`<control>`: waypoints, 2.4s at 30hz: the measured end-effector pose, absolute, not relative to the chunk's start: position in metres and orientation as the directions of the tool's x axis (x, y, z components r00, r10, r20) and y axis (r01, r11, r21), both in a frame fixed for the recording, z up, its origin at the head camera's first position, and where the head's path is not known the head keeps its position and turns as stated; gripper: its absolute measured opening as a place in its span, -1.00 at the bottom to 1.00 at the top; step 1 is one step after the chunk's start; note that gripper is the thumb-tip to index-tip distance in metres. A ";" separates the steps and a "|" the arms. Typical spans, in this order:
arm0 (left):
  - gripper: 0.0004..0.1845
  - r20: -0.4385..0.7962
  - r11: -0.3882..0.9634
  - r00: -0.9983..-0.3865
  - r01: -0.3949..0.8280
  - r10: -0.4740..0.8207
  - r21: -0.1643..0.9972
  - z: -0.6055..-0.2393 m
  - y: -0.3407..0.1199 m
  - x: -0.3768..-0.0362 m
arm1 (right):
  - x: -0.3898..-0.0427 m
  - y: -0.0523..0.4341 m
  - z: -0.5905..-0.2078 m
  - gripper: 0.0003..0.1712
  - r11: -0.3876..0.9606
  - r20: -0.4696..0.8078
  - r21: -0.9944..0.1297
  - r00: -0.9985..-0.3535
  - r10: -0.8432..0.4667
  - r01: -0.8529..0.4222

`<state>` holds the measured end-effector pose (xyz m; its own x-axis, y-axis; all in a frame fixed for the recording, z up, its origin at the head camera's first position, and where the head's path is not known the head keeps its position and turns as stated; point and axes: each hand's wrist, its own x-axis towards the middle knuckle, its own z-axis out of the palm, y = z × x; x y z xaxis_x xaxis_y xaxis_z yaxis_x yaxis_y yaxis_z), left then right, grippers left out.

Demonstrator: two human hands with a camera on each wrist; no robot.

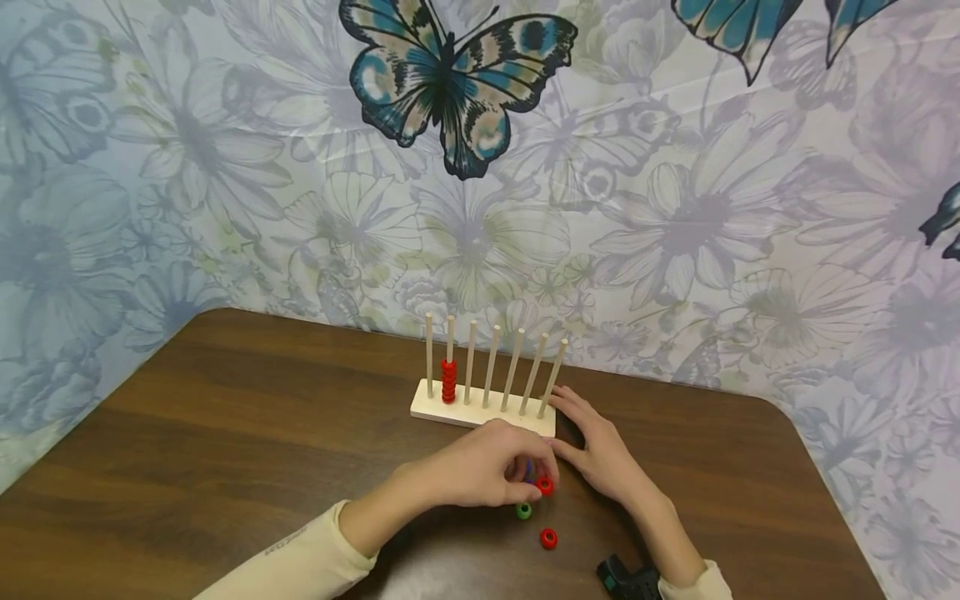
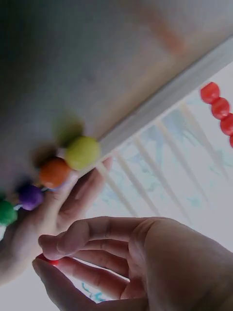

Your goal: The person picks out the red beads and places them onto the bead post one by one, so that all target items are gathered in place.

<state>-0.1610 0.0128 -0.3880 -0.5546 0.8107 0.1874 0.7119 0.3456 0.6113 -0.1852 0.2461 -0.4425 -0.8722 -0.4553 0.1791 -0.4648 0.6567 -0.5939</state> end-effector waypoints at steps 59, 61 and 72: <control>-0.82 0.625 0.536 -0.781 0.529 0.005 0.657 -0.328 -0.066 -0.204 | -0.184 0.244 -0.441 -0.22 0.706 0.121 -0.595 -0.911 -0.393 -0.384; -0.78 0.614 0.538 -0.789 0.519 0.004 0.664 -0.327 -0.066 -0.204 | -0.184 0.243 -0.441 -0.21 0.705 0.122 -0.597 -0.912 -0.392 -0.382; -0.81 0.664 0.451 -0.745 0.575 -0.055 0.683 -0.325 -0.059 -0.198 | -0.184 0.244 -0.442 -0.20 0.709 0.120 -0.588 -0.909 -0.400 -0.390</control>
<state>-0.1976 -0.0590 -0.3246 -0.7455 -0.0553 0.6642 0.5750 0.4507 0.6828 -0.1841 0.2442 -0.4421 -0.9087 -0.4000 0.1197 -0.3896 0.7092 -0.5876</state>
